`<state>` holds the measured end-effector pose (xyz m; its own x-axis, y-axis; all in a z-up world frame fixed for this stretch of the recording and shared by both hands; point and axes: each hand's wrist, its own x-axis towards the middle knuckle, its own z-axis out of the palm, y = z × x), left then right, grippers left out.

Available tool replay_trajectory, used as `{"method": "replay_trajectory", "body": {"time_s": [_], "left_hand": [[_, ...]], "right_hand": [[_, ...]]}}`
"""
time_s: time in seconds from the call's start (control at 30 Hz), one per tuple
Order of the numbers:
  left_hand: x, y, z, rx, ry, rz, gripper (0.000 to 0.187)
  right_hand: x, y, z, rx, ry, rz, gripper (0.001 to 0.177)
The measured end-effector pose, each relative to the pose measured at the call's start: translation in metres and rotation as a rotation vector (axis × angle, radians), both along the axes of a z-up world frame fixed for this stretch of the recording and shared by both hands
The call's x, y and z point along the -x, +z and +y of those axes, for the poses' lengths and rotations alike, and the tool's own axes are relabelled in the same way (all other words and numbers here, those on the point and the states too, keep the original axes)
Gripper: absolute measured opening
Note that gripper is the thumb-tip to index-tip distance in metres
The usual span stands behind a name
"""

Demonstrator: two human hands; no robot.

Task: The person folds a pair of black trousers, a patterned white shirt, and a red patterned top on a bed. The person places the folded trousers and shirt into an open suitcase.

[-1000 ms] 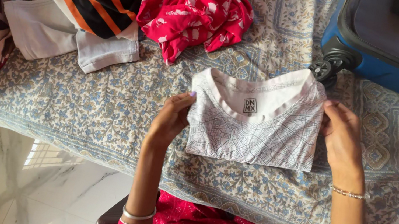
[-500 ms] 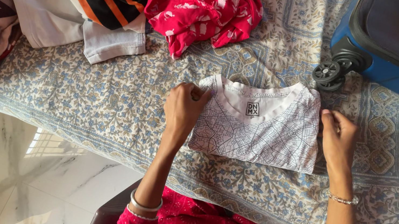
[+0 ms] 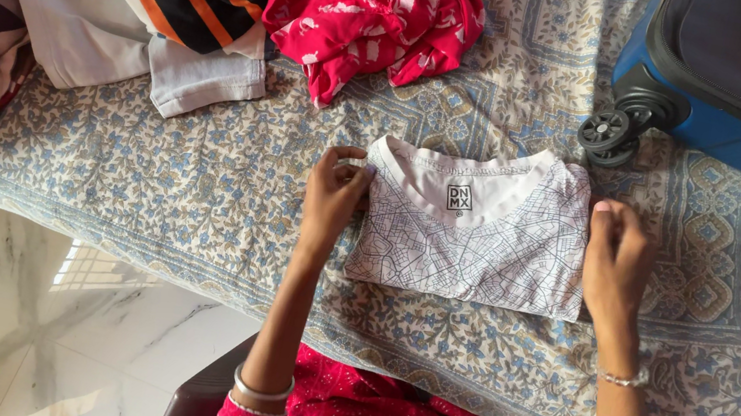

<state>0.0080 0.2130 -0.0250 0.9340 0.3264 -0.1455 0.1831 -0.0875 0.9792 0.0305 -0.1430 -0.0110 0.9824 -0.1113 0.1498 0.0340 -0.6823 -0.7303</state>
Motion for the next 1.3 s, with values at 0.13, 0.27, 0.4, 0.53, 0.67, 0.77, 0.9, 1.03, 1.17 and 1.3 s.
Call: {"method": "replay_trajectory", "body": {"time_s": [0.13, 0.27, 0.4, 0.53, 0.67, 0.77, 0.9, 1.03, 1.17, 1.3], "left_hand": [[0.033, 0.029, -0.024, -0.762, 0.041, -0.049, 0.047], [0.037, 0.059, -0.044, -0.693, -0.204, 0.478, 0.057], [0.028, 0.051, -0.026, 0.029, -0.14, 0.243, 0.06], [0.032, 0.035, -0.03, 0.61, -0.191, 0.271, 0.059], [0.025, 0.065, -0.049, 0.753, -0.129, 0.331, 0.054], [-0.017, 0.107, -0.08, 0.838, -0.308, 0.215, 0.05], [-0.129, 0.147, -0.155, 0.598, -0.669, 0.009, 0.048], [-0.284, 0.123, -0.255, 0.567, -0.888, -0.074, 0.036], [-0.406, 0.031, -0.355, 0.56, -0.846, 0.056, 0.022], [-0.436, -0.034, -0.405, -0.252, -0.693, 0.206, 0.027]], "right_hand": [[0.027, 0.016, 0.014, 0.428, 0.017, -0.16, 0.06], [0.028, 0.012, 0.027, 0.396, -0.026, 0.299, 0.068], [0.019, -0.008, 0.012, 0.125, 0.107, 0.322, 0.064], [0.025, 0.008, -0.005, -0.707, 0.232, 0.401, 0.056], [0.029, 0.052, -0.029, -0.874, 0.149, 0.375, 0.055], [0.015, 0.102, -0.068, -1.067, 0.104, 0.242, 0.051], [-0.039, 0.155, -0.141, -0.991, 0.098, 0.003, 0.041], [-0.136, 0.145, -0.241, -0.819, 0.123, -0.049, 0.04], [-0.237, 0.074, -0.321, -0.183, -0.199, 0.088, 0.053], [-0.261, 0.014, -0.353, 0.078, -0.266, 0.244, 0.054]]}}
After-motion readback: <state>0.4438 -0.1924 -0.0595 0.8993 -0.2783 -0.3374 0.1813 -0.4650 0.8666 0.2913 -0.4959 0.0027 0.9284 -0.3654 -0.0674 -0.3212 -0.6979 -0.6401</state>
